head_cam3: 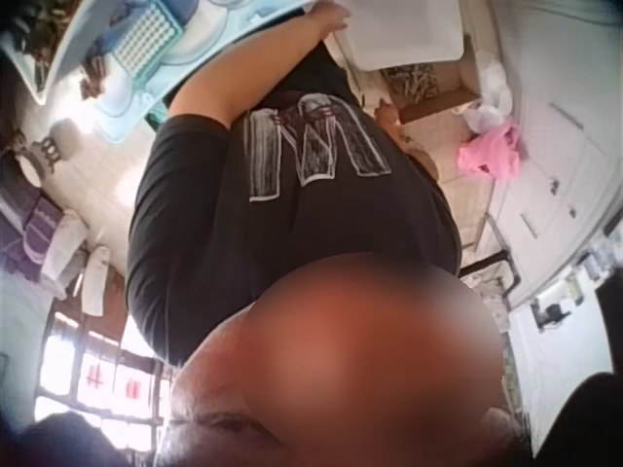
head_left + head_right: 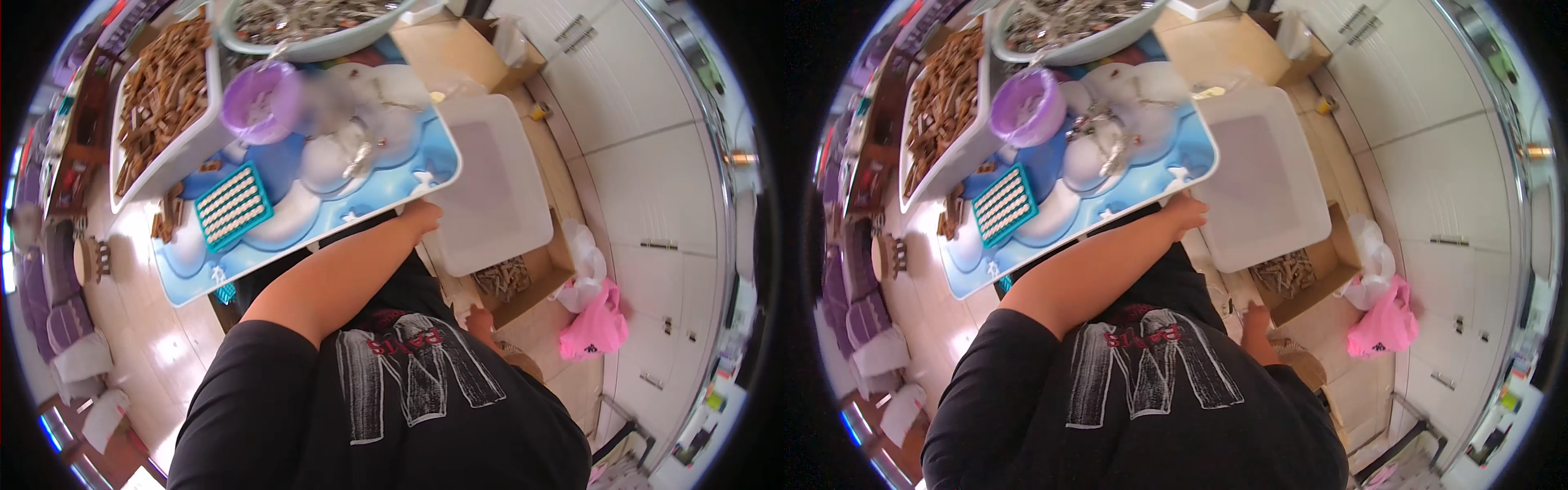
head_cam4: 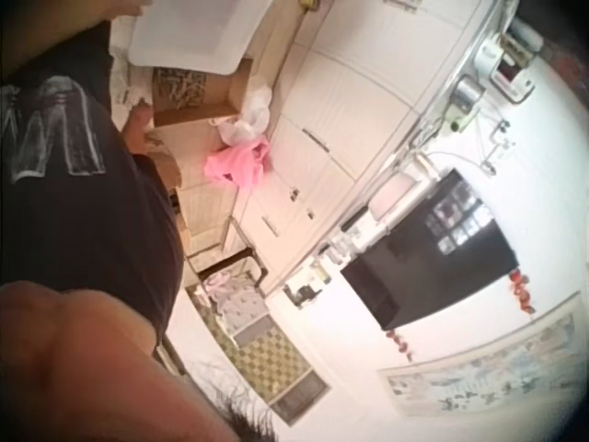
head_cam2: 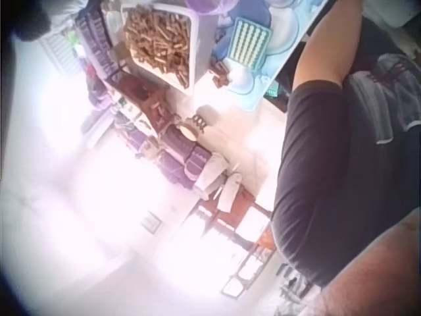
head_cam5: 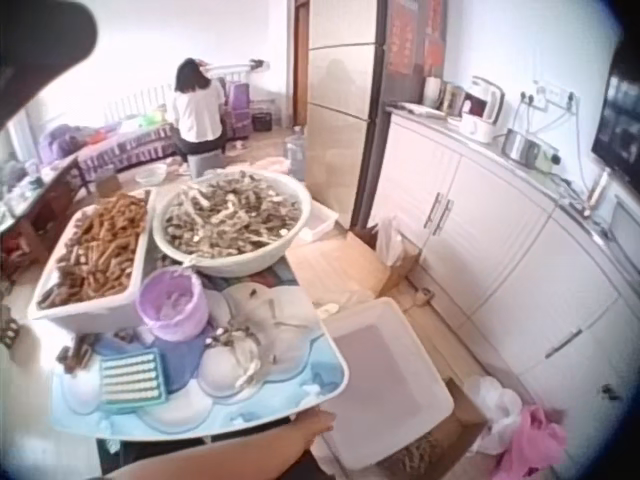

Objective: The person assembles small brown plastic components by hand, inserting metal pins and white circular pieces into the slots. They handle the parts one at a time, occasionally picking up new components from a white bin and placing finished assemblies into a cardboard box.

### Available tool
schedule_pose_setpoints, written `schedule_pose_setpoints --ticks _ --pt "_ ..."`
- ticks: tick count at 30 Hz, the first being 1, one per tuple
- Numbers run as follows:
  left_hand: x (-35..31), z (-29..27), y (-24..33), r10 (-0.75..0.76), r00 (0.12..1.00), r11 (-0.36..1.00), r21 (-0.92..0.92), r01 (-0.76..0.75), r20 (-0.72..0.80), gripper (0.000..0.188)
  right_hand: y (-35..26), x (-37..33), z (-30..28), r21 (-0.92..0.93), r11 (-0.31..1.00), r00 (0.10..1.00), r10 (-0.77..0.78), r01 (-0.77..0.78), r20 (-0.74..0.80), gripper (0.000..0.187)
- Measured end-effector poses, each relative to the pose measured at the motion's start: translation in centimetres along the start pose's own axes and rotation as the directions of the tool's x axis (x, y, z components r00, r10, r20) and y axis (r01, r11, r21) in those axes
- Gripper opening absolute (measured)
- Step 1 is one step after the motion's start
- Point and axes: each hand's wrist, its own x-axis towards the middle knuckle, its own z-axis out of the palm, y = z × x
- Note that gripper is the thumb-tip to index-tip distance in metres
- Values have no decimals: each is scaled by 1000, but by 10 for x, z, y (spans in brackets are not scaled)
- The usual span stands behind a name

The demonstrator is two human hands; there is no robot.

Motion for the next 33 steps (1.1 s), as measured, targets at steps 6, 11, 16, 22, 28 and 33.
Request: schedule_pose_setpoints --ticks 6,11,16,22,28,33 --pt "18 -11 -22 230 968 950 191 -245 102 73 38 10 1 527 645 785 615 -553 72 63" --pt "-60 -21 13 279 919 825 420 -377 278 62 -44 -8 -158 792 -597 951 156 -124 266 70" --pt "-133 -72 27 234 797 942 74 -328 557 59 -90 2 -208 950 -312 971 223 -8 82 45" --pt "-217 -155 9 368 766 919 -82 -385 527 50 -90 27 -226 976 -214 934 344 -22 97 32" --pt "-256 -169 20 658 711 717 84 -692 248 42 -64 44 -239 989 -148 850 523 13 67 36" --pt "-223 -155 58 925 365 248 554 -794 108 36 -83 21 -294 658 593 475 460 464 -750 35"
